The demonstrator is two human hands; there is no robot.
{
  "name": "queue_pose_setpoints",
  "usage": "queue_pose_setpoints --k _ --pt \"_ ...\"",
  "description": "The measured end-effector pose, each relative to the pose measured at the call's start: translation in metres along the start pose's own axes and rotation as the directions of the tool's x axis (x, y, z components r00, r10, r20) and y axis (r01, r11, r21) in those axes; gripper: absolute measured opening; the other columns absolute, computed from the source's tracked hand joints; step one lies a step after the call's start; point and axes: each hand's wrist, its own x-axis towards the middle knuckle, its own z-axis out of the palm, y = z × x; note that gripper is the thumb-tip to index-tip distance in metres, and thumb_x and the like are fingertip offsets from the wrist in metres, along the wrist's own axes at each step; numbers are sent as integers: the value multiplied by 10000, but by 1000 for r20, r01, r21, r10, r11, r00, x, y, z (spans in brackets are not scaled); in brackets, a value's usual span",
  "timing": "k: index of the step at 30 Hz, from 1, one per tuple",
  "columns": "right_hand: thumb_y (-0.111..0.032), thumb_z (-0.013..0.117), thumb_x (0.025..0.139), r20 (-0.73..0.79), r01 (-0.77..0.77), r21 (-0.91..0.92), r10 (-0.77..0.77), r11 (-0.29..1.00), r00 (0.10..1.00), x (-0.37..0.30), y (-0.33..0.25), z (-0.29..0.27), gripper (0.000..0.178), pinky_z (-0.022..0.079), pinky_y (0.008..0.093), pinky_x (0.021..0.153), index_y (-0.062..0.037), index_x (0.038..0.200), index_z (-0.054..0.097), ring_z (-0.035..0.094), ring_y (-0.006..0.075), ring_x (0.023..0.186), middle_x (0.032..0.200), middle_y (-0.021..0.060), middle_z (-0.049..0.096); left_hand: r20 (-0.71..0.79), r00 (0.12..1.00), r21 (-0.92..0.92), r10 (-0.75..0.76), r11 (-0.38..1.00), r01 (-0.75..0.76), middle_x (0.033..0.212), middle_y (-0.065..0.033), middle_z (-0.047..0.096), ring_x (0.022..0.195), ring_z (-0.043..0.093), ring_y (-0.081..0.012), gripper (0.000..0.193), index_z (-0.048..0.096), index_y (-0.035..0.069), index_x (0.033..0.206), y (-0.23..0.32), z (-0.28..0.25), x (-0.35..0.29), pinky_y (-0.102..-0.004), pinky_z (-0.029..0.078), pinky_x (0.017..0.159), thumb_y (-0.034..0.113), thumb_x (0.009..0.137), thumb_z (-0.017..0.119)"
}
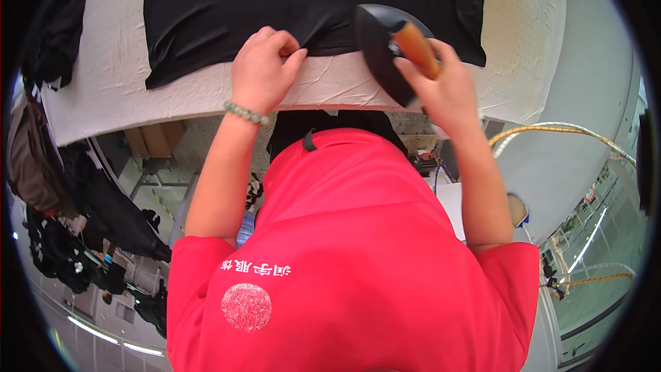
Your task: Iron and fold black garments on a pressing table.
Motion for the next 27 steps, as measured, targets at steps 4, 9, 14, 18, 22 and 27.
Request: queue_pose_setpoints --k 4,9,14,18,22,27 --pt "-387 780 872 303 432 -186 -366 883 880 -1 -3 25 425 565 454 713 -85 1146 658 714 385 820 904 216 722 -259 953 -240 -157 966 94 935 -57 674 823 643 -154 144 730 59 994 -5 -33 0 -297 528 752 155 890 758" --pt "-388 777 877 83 252 -200 -240 947 967 8 24 5 386 565 452 691 -118 1131 671 710 360 769 875 179 726 -374 906 -225 -197 967 117 1006 -73 686 898 661 -182 173 723 47 1036 8 -28 0 -321 530 810 137 890 750" --pt "-374 784 874 -108 -241 55 245 969 963 34 109 -86 490 498 272 587 -71 1245 681 587 111 647 847 20 678 -356 906 33 229 972 -232 1024 -93 680 1009 652 -269 212 707 49 1071 39 27 -14 -377 507 894 111 870 736" --pt "-375 765 890 -142 -233 3 231 972 963 66 204 -134 422 486 280 589 -42 1141 698 598 119 681 830 31 673 -351 888 185 297 952 -245 1042 -100 678 1048 642 -300 271 698 62 1104 47 49 -18 -400 495 913 73 834 717" --pt "-362 756 903 -206 -244 -168 208 955 956 107 259 -159 379 499 287 629 -36 1085 693 615 136 702 843 45 686 -194 898 428 396 858 -286 1027 -89 675 998 645 -294 318 694 78 1117 46 52 -7 -404 501 865 39 802 692" --pt "-292 718 945 -693 164 -555 -563 815 451 79 262 -142 296 525 305 690 -37 1093 685 645 169 728 887 65 709 -25 922 522 387 791 -318 932 -88 640 881 632 -303 264 683 89 1037 45 46 0 -418 497 770 14 785 656"
